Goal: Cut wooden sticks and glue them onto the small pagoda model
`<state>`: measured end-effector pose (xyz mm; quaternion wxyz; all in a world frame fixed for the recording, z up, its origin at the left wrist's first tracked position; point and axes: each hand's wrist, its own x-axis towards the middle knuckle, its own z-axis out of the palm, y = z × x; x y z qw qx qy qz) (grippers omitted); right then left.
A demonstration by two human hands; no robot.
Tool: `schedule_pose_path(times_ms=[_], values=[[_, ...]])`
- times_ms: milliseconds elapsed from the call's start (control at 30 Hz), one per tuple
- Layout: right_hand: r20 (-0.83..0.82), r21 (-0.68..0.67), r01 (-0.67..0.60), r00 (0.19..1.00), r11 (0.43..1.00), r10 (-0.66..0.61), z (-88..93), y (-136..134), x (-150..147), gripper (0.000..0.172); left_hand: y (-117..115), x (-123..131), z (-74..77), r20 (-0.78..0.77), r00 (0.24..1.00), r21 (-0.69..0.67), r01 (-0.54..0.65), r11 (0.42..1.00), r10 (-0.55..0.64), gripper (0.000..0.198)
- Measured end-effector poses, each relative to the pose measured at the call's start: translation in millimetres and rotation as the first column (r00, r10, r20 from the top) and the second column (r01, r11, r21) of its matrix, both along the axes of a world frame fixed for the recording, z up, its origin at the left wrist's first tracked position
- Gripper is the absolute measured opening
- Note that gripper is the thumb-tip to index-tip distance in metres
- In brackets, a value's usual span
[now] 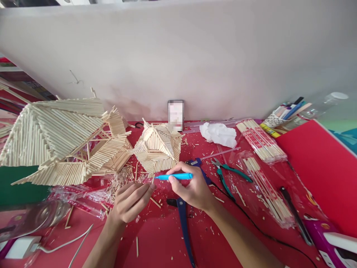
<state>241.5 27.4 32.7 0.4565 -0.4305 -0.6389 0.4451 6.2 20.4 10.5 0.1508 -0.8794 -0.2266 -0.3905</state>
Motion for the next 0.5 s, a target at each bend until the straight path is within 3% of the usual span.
schedule_pose_path(times_ms=[500], values=[[0.015,0.001,-0.012,1.000,1.000,0.012,2.9,0.8,0.1,0.012,0.2,1.1,1.6,0.006,1.000,0.025,-0.003,1.000,0.003,0.012]])
